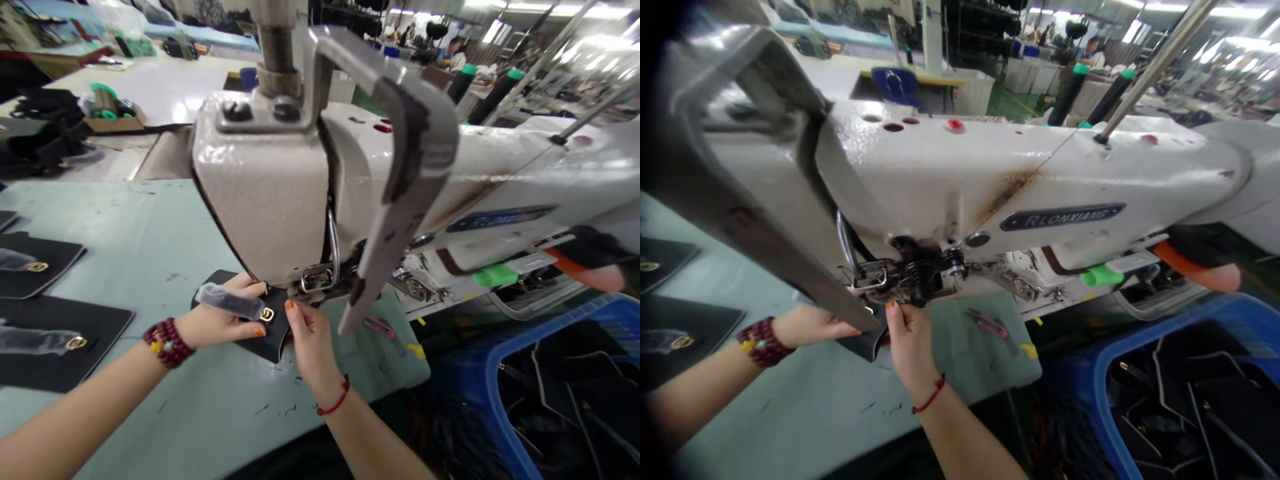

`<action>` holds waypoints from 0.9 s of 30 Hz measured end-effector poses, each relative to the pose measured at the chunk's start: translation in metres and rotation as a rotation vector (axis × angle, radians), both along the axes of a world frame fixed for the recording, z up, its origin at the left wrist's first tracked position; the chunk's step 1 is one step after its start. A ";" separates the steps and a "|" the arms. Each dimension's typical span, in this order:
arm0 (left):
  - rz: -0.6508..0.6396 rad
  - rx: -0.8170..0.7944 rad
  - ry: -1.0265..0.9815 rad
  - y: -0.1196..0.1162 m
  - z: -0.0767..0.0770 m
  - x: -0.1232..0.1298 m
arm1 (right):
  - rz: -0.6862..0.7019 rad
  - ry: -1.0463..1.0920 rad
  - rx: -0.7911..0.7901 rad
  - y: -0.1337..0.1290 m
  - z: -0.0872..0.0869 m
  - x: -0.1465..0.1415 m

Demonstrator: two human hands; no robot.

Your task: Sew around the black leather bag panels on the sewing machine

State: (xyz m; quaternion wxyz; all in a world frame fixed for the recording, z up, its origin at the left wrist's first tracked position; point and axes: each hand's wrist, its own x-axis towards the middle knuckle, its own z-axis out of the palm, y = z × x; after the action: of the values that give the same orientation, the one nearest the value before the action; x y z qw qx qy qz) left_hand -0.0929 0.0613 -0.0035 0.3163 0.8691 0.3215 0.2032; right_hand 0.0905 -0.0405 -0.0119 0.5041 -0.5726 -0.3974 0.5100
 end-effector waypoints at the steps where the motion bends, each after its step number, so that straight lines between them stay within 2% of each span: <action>1: -0.051 0.037 0.024 -0.001 0.005 0.003 | 0.021 -0.008 0.000 0.000 0.001 0.003; 3: -0.088 0.113 0.071 -0.009 0.014 0.006 | 0.073 -0.013 -0.019 -0.001 0.003 0.011; 6: -0.011 0.186 0.144 -0.024 0.022 0.010 | 0.123 -0.015 -0.050 0.000 0.005 0.022; 13: 0.160 0.210 0.226 -0.053 0.027 0.024 | 0.209 0.073 -0.093 0.004 0.005 0.038; 17: 0.201 0.240 0.273 -0.065 0.029 0.030 | 0.244 0.051 -0.104 0.006 0.004 0.046; 27: 0.232 0.258 0.282 -0.068 0.030 0.032 | 0.241 -0.065 -0.047 0.006 0.010 0.047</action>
State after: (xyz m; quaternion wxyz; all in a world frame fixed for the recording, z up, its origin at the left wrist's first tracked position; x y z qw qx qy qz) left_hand -0.0611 -0.0064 0.0265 0.1289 0.8794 0.4316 0.1542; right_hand 0.1379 -0.0343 -0.0023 0.4125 -0.5486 -0.4673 0.5573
